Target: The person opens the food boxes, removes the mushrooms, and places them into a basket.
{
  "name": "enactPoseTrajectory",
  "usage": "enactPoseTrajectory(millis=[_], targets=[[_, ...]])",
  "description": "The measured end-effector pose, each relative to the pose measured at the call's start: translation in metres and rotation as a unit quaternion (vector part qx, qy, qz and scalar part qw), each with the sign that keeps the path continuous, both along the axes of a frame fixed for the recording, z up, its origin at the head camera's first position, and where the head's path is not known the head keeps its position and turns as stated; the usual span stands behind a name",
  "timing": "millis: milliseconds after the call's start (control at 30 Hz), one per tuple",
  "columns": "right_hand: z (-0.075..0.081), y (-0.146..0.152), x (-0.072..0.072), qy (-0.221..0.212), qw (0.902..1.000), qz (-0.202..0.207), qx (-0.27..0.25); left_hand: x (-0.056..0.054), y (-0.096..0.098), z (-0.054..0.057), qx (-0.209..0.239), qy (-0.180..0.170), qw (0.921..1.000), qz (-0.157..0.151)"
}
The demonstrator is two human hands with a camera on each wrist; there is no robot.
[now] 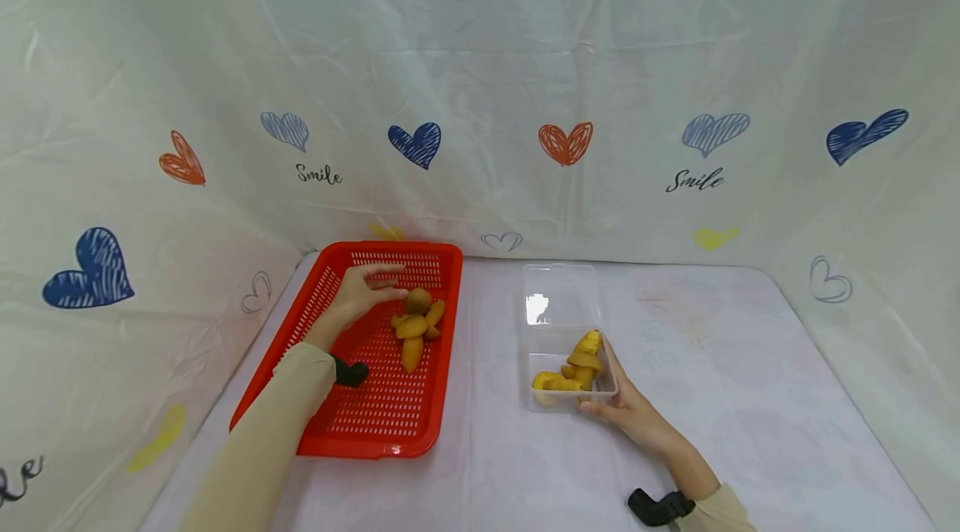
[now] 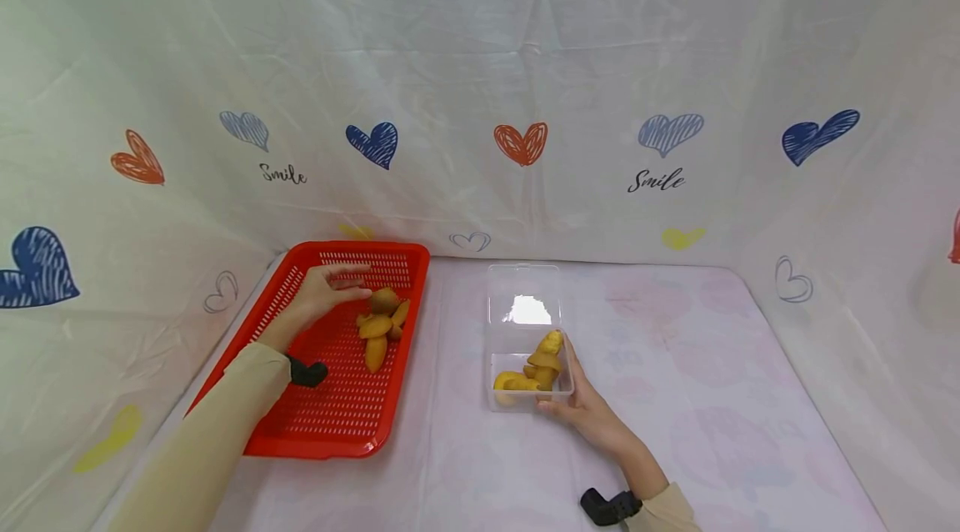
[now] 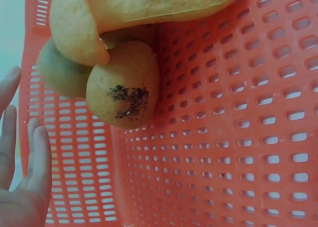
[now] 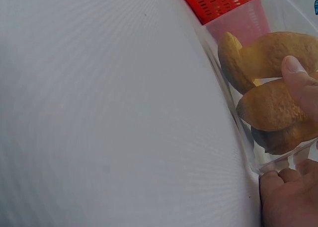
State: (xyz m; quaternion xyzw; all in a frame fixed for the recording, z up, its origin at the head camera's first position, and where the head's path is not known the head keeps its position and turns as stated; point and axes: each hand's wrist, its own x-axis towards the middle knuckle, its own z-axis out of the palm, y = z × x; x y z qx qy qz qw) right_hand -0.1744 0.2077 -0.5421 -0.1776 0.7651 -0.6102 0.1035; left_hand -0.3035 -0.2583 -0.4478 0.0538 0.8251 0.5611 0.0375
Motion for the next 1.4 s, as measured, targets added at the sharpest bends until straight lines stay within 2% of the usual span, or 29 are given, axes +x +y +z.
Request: enactPoseTrajectory(millis=[167, 400, 700, 967, 1133, 1400], targets=[[0.001, 0.0, 0.0, -0.003, 1.0, 0.0, -0.003, 0.002, 0.001, 0.007, -0.002, 0.006, 1.0, 0.008], [0.002, 0.0, 0.001, -0.005, 1.0, -0.002, 0.002, 0.003, 0.011, 0.019, 0.009, 0.012, 0.9998, -0.01], [0.002, 0.0, 0.0, -0.002, 1.0, -0.002, 0.005, 0.01, 0.041, 0.047, 0.013, 0.022, 0.9984, -0.051], [0.001, 0.0, 0.0, -0.001, 0.9999, -0.003, 0.01, 0.014, 0.066, 0.068, 0.037, 0.022, 0.9954, -0.085], [0.002, -0.001, 0.0, -0.002, 0.9999, -0.005, 0.009, 0.017, 0.084, 0.077, 0.035, 0.016, 0.9946, -0.096], [0.002, 0.0, 0.001, -0.004, 0.9999, -0.008, 0.009, 0.018, 0.113, 0.084, 0.036, 0.032, 0.9909, -0.126]])
